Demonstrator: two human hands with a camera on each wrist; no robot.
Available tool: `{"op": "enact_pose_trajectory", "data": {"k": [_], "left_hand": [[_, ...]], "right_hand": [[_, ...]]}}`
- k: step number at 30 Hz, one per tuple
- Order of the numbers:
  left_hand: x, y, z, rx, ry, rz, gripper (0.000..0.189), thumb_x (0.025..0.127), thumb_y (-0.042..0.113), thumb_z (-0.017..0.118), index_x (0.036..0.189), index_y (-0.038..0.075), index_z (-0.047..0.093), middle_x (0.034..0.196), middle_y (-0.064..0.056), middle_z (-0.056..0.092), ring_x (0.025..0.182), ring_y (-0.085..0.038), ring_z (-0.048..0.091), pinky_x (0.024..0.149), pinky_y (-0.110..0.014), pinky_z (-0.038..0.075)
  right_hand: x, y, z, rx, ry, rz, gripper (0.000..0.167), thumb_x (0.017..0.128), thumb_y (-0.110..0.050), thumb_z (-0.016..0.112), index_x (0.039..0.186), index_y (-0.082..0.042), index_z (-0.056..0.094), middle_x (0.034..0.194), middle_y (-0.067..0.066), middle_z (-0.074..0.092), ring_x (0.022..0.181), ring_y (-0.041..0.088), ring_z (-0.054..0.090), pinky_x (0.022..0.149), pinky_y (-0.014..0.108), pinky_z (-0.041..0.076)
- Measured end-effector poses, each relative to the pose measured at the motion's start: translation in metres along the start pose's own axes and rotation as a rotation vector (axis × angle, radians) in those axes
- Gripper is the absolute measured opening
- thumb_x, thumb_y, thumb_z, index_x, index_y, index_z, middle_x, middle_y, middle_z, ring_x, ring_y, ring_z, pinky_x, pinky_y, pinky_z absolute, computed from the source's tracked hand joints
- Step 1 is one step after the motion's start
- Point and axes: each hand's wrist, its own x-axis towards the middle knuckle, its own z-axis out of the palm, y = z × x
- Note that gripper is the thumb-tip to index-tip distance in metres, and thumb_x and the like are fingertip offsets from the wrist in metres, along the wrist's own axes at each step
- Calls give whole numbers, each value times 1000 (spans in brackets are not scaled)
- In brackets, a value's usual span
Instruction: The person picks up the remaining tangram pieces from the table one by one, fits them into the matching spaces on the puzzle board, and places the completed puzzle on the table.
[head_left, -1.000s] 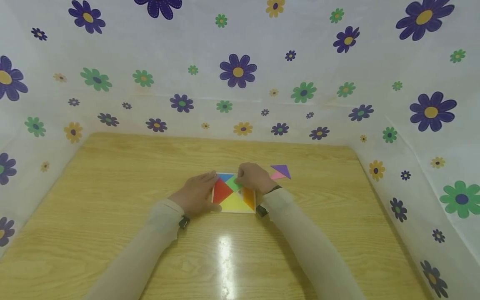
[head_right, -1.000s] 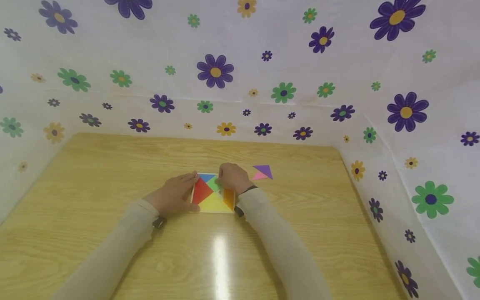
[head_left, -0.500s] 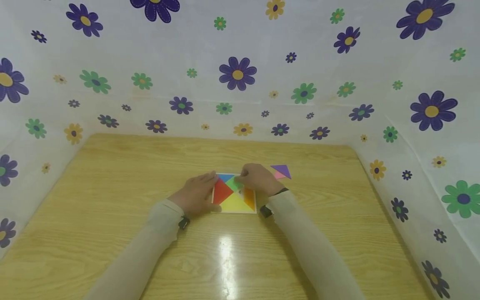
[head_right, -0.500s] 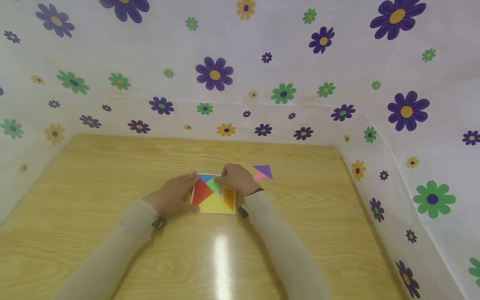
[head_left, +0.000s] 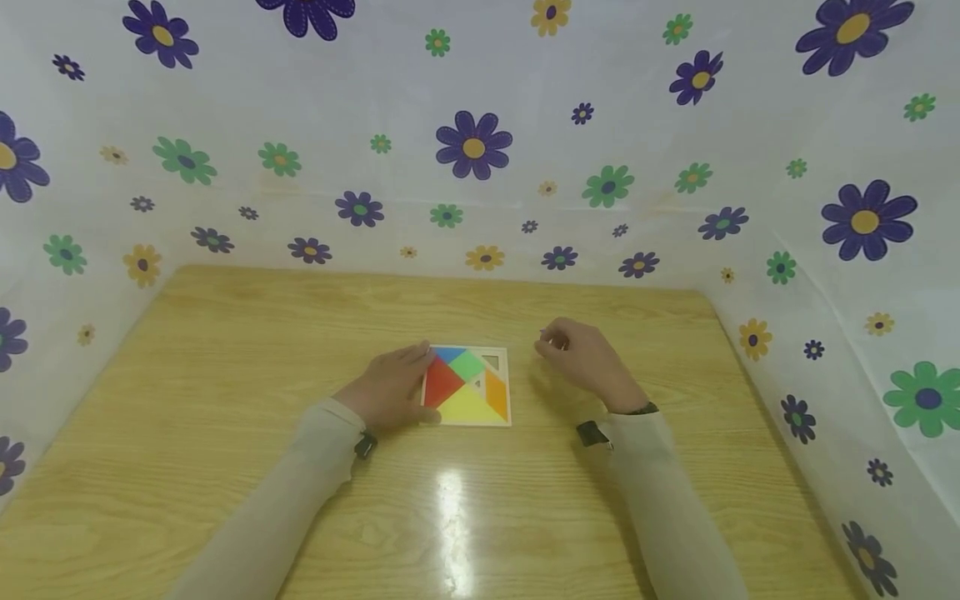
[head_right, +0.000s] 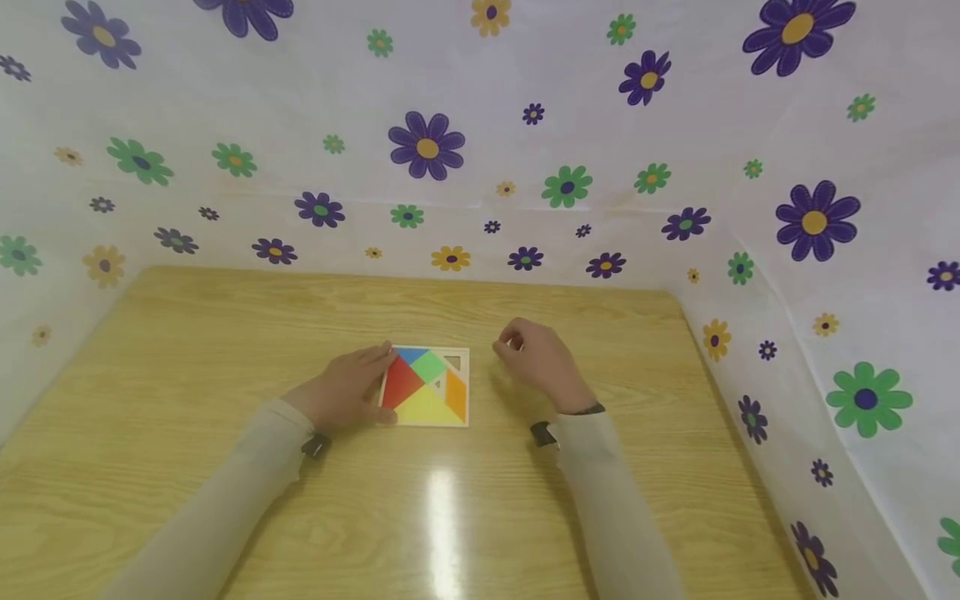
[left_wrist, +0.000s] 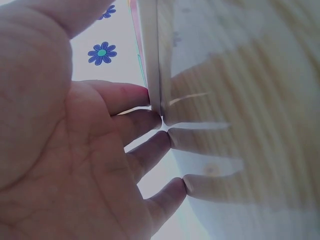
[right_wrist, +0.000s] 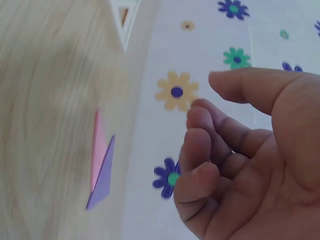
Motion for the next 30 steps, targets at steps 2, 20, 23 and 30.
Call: {"op": "enact_pose_trajectory", "data": {"k": [2, 20, 23, 30], "left_hand": [[1, -1, 1, -5, 0, 4, 101, 90, 55, 73, 163, 2, 26, 171, -15, 18, 158, -34, 19, 127, -54, 20], [0, -2, 2, -14, -2, -27, 103, 90, 59, 72, 164, 6, 24, 172, -11, 14, 159, -32, 15, 128, -54, 16], [0, -2, 3, -21, -2, -29, 103, 90, 58, 72, 164, 6, 23, 173, -10, 14, 159, -32, 15, 128, -53, 15], [-2, 0, 0, -12, 4, -28, 104, 89, 58, 73, 164, 5, 24, 172, -12, 16, 159, -33, 16, 127, -55, 16]], "right_hand": [[-3, 6, -3, 6, 36, -8, 26, 103, -29, 62, 118, -8, 69, 100, 7, 70, 86, 24, 60, 73, 36, 51], [4, 25, 0, -121, 11, 7, 23, 100, -20, 66, 113, 0, 68, 94, 11, 63, 83, 26, 55, 74, 38, 50], [4, 26, 2, -172, -9, 21, 28, 98, -19, 65, 117, 1, 68, 102, 14, 63, 86, 28, 56, 79, 42, 52], [5, 32, 5, -233, 0, 22, 37, 95, -16, 64, 124, 7, 63, 113, 23, 59, 96, 34, 54, 87, 49, 53]]}}
